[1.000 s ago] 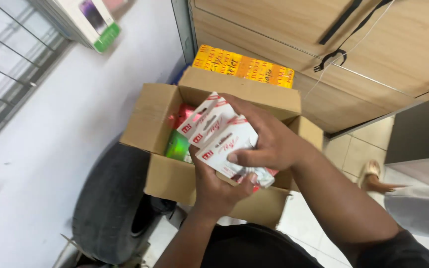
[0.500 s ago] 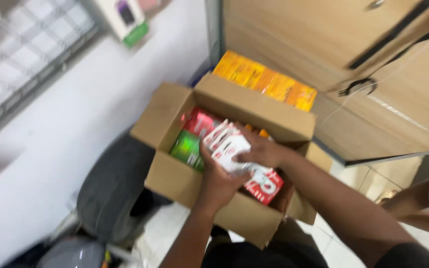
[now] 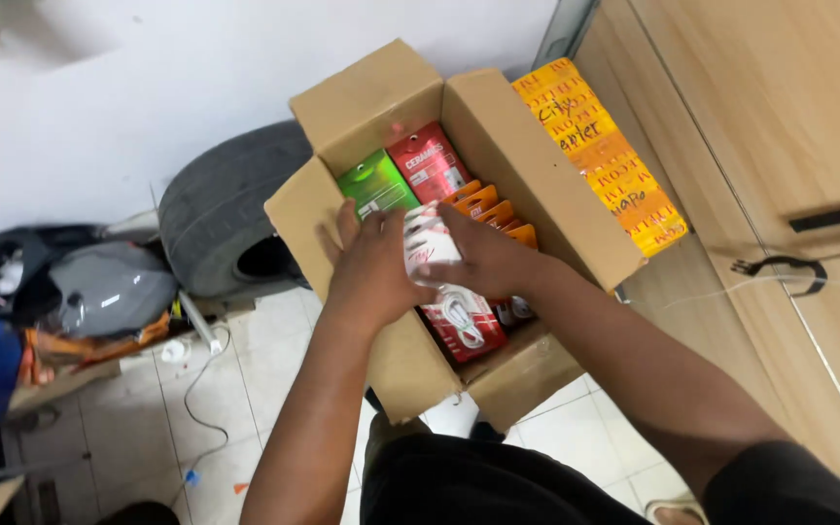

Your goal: The person takes packaged phone accessories, including charging cables and screen protectors, out of a cardboard shipping box and hangs them one at a time on a wall display rack. They then lift the box, place it on a wrapped package, and continue arranging the remaining accessory packs.

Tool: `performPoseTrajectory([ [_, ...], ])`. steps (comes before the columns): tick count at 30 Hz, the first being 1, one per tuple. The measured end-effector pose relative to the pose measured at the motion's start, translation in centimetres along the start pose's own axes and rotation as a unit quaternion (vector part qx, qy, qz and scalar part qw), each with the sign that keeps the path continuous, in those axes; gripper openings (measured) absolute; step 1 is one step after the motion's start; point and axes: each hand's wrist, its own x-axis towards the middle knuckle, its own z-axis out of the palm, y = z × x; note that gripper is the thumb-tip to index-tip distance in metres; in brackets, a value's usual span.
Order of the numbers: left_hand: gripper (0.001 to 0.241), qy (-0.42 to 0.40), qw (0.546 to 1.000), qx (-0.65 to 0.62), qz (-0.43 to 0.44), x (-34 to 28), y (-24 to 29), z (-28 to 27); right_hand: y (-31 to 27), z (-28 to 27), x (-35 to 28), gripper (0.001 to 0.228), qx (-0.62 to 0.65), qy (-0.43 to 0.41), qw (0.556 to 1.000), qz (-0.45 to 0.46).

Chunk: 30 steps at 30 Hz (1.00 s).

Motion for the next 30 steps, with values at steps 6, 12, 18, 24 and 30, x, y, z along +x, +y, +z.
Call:
performPoseTrajectory([
  [6,0.131,-0.023,0.983,0.175,-0.048,-0.5,0.3,2.5,0.4,0.1,0.9,0.081,-0.205,0.072,0.971,-0.099],
  [12,0.133,0.057,0.972,0.226,-0.037,-0.3,0.5,3.5,-0.7,-1.3,0.2,0.081,-0.185,0.098,0.973,-0.1],
  [18,0.111,0.101,0.988,0.115,0.026,-1.9,0.9,3.4,1.1,-0.8,-1.0,0.068,-0.118,0.101,0.976,-0.149],
  [24,0.105,0.115,0.987,0.109,-0.03,-3.1,3.7,4.2,-0.3,-2.7,-1.2,0.053,-0.097,0.055,0.986,-0.124],
  [30,0.091,0.115,0.978,0.173,-0.021,-4.2,5.7,6.2,0.7,-6.3,-1.0,0.045,-0.138,-0.012,0.976,-0.165],
])
